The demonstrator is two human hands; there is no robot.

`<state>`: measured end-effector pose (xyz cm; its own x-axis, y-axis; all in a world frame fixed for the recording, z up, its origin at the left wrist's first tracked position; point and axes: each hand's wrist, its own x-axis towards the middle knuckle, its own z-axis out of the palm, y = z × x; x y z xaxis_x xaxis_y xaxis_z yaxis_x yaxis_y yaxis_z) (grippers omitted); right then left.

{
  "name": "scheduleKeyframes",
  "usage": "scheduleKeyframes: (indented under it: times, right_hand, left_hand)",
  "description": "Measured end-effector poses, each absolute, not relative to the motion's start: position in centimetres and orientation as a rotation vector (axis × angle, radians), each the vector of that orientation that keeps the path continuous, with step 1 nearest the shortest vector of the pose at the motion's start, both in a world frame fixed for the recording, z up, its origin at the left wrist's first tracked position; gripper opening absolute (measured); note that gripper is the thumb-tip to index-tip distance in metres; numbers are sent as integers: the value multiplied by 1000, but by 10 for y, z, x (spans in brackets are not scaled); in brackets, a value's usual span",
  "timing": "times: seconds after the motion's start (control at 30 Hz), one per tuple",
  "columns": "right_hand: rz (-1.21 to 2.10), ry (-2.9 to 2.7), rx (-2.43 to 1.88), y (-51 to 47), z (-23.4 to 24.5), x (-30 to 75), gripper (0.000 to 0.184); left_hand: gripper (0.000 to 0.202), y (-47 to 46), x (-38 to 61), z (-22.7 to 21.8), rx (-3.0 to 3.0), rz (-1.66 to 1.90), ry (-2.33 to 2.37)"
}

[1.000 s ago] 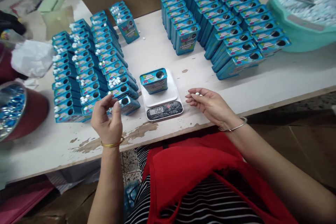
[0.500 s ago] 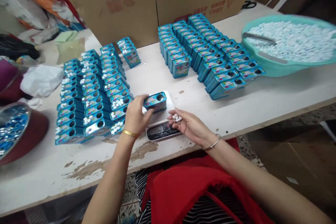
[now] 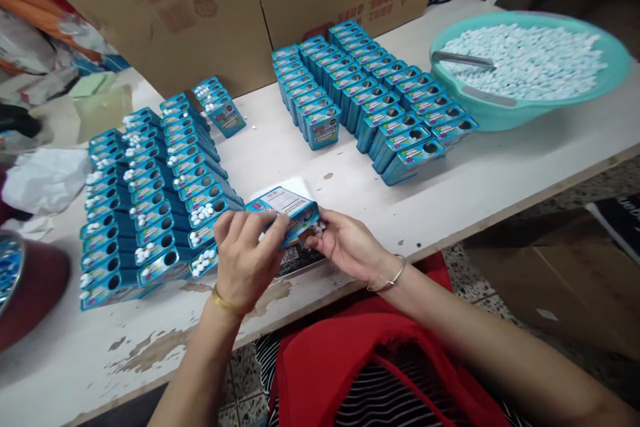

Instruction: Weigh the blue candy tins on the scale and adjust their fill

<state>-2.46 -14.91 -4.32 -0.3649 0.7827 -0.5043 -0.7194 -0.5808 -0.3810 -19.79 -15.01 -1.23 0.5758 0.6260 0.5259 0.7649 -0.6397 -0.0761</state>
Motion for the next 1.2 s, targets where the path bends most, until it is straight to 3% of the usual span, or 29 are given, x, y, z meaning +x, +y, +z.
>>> scheduleKeyframes:
  times: [0.53, 0.97, 1.2]
  right_hand:
    - [2023, -105, -811, -153, -27, -31, 21]
    - [1979, -107, -952, -154, -48, 4, 17]
    - [1927, -164, -1070, -164, -59, 23, 20]
  left_hand:
    - [28, -158, -203, -8, -2459, -698, -1065]
    - [33, -128, -205, -33, -2611, -899, -1740]
    - [41, -129, -212, -38, -2629, -873, -1853]
